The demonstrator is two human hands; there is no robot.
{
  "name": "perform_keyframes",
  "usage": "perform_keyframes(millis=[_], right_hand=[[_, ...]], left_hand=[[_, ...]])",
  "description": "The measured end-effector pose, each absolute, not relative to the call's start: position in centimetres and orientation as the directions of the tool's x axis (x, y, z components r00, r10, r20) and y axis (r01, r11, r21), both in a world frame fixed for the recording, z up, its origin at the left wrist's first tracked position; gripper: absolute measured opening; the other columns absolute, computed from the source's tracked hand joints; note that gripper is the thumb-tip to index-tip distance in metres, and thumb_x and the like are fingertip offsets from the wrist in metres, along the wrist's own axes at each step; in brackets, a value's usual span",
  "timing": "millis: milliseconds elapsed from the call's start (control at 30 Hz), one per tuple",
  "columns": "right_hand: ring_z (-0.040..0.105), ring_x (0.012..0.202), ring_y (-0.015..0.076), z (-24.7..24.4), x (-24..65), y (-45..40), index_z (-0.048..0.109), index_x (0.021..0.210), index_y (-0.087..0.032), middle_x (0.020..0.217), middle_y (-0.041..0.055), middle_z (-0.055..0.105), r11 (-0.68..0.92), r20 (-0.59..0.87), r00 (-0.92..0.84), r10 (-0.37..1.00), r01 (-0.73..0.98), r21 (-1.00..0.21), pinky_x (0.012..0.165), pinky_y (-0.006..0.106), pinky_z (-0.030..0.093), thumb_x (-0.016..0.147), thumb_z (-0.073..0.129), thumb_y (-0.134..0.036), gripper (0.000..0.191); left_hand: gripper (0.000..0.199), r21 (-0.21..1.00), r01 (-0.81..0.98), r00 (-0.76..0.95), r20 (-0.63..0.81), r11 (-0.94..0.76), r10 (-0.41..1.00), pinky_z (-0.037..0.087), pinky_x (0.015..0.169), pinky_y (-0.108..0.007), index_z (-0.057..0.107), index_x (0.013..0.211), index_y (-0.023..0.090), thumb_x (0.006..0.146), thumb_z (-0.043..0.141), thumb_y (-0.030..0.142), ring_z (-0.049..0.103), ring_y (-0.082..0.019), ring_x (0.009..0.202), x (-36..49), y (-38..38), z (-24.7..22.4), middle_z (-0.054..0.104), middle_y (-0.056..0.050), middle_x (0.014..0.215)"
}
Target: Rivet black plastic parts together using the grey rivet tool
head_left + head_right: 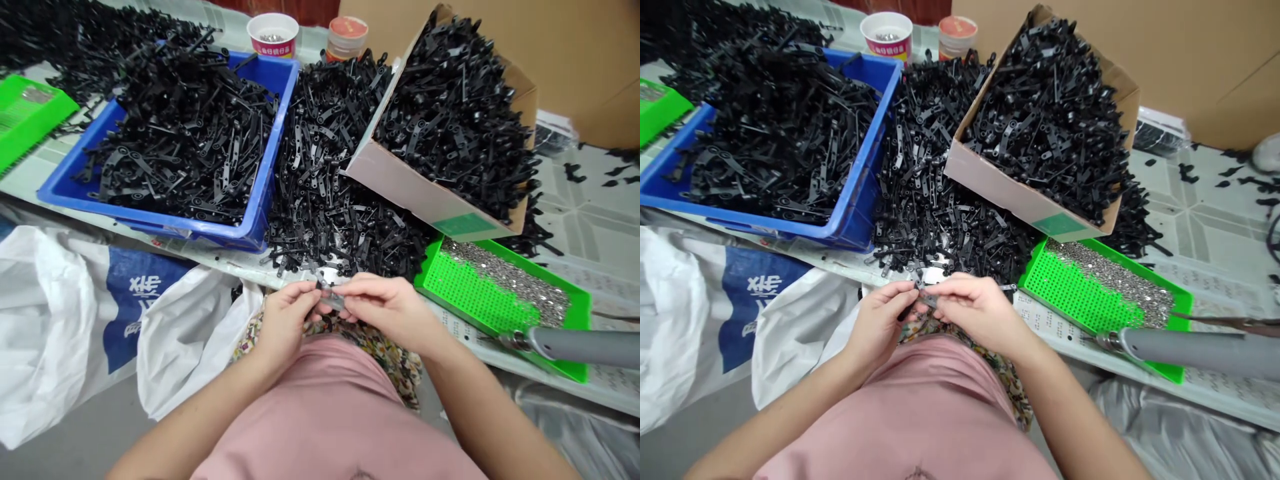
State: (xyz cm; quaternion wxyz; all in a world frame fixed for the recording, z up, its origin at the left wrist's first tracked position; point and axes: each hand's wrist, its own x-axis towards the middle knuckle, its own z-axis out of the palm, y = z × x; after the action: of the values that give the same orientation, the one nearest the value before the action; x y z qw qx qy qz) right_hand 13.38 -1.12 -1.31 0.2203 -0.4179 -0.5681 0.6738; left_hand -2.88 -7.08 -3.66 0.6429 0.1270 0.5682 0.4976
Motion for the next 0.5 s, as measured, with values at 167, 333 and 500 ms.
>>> perform_keyframes(millis=[167,333,500], right_hand=[[0.061,0.07,0.0106,-2.7,13.8,-2.8,0.07,0.1,-0.022,0.089,0.0038,0.059,-0.24,-0.251,-0.546,0.8,0.092,-0.966,0.065,0.025,0.054,0.08,0.061,-0.019,0.022],[0.059,0.074,0.0123,-3.1,14.6,-4.0,0.07,0.101,-0.022,0.087,0.0059,0.06,-0.052,-0.131,-0.494,0.859,0.17,-0.984,0.062,0.025,0.053,0.083,0.059,-0.019,0.021],[0.057,0.069,0.0105,-3.5,15.0,-5.8,0.068,0.106,-0.022,0.085,0.0052,0.059,0.016,-0.034,-0.433,0.901,0.111,-0.994,0.058,0.023,0.051,0.085,0.055,-0.019,0.024]], left_hand=[[0.006,0.736,-0.456,-0.062,-0.588,0.501,0.806,0.036,0.048,-0.015,0.063,0.067,0.013,0.072,0.062,0.016,0.048,-0.005,0.048,-2.4,-6.5,-2.0,0.061,0.001,0.056],[0.005,0.669,-0.514,0.007,-0.623,0.537,0.782,0.035,0.048,-0.015,0.064,0.065,0.013,0.07,0.062,0.014,0.048,-0.005,0.05,-1.8,-6.6,-1.8,0.06,0.0,0.056],[0.019,0.668,-0.496,0.001,-0.638,0.555,0.77,0.032,0.046,-0.016,0.06,0.058,0.013,0.072,0.066,0.024,0.044,-0.005,0.045,-1.0,-6.7,-2.2,0.057,0.001,0.05]])
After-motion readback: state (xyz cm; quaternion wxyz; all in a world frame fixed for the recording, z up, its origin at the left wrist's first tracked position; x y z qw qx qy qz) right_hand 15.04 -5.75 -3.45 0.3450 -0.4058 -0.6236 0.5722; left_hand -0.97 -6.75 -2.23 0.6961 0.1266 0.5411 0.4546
